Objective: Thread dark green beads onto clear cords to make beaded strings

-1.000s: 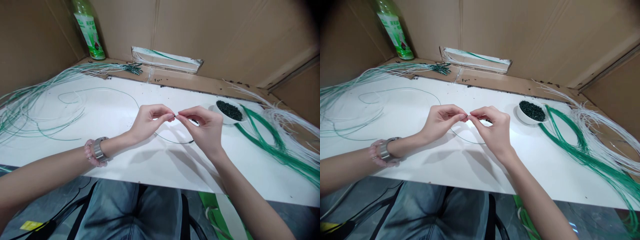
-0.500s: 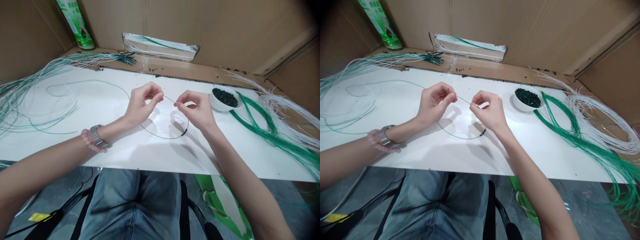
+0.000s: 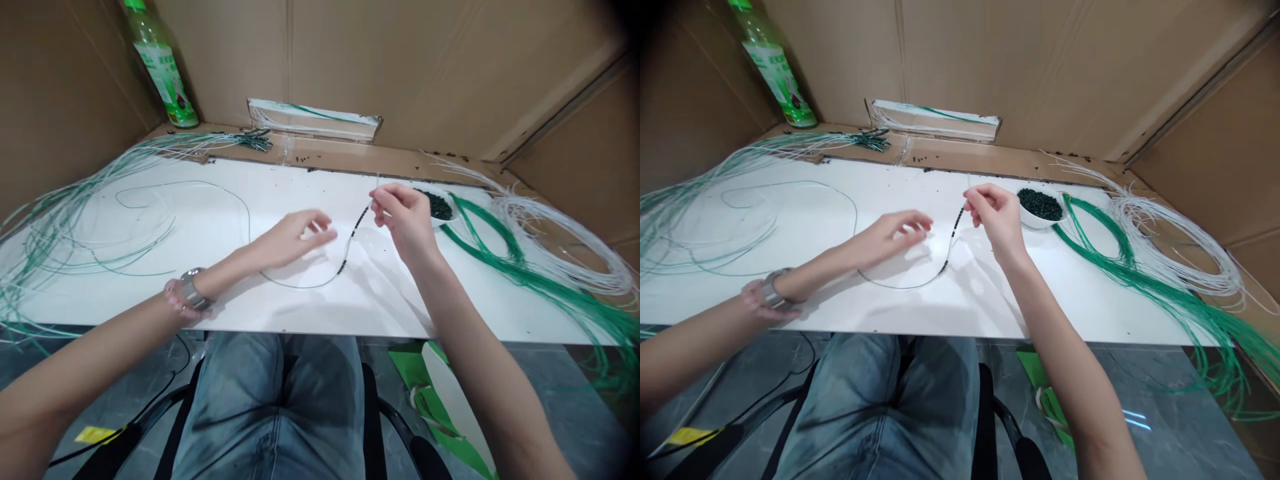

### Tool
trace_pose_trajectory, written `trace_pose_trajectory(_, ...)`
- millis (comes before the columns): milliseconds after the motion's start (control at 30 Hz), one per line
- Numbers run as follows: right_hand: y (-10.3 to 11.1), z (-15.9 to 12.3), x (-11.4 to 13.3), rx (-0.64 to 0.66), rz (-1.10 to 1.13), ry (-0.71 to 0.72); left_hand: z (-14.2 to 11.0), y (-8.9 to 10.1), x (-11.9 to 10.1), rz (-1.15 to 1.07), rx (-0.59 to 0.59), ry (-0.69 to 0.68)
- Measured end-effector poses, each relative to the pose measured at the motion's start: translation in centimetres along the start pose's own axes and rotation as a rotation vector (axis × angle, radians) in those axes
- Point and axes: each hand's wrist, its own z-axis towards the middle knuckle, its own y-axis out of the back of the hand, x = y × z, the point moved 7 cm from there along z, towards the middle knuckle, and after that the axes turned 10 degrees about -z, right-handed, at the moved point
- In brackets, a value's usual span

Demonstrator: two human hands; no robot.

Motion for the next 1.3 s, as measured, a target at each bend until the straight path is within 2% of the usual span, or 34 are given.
trace_pose_trajectory(100, 1.9, -1.4, -3.0, -0.052, 0.016, -0.218, -2.9, -0.9, -0.3, 0.384, 0.17, 0.012)
trace_pose_trajectory(200, 4.0, -3.3, -5.5, -0.047, -0.071, -0.302, -5.3, -0.9, -0.2, 0.531, 0.217, 0.011)
trace_pose_trajectory(300, 6.3, -5.1, -6.3, -0.095, -0.194, -0.294, -6.8, -0.7, -0.3, 0.547, 0.208, -0.008)
trace_pose_trajectory(367, 7.8, -6.2, -5.2, -0.224, -0.283, -0.226, -7.4, -0.9, -0.8, 0.543, 0.19, -0.036)
trace_pose_trajectory(400, 8.1, -6.9, -3.9, -0.284, -0.358, -0.147, -7.7, -1.1, -1.1, 0.542, 0.184, -0.053)
trace_pose_trajectory(467, 7.0, -8.1, -0.6, -0.286, -0.565, 0.104, -7.9, -1.9, -1.9, 0.557, 0.179, -0.091)
trace_pose_trajectory(533, 3.1, -9.5, 2.1, -0.043, -0.759, 0.389, -7.9, -3.0, -2.6, 0.599, 0.179, -0.126)
trace_pose_trajectory(600, -0.6, -10.9, 2.9, 0.228, -0.823, 0.528, -7.5, -4.2, -3.0, 0.657, 0.184, -0.147)
trace_pose_trajectory(667, -2.8, -11.5, 2.6, 0.371, -0.85, 0.55, -7.0, -5.0, -3.0, 0.697, 0.188, -0.145)
trace_pose_trajectory(767, -4.1, -11.3, 1.5, 0.431, -0.848, 0.536, -6.4, -5.5, -2.9, 0.724, 0.196, -0.14)
trace_pose_trajectory(1033, -3.6, -10.6, 0.7, 0.386, -0.823, 0.506, -7.5, -4.1, -2.5, 0.837, 0.244, -0.181)
trace_pose_trajectory(1300, -3.2, -10.2, 0.6, 0.382, -0.798, 0.447, -8.6, -2.7, -1.9, 0.95, 0.32, -0.294)
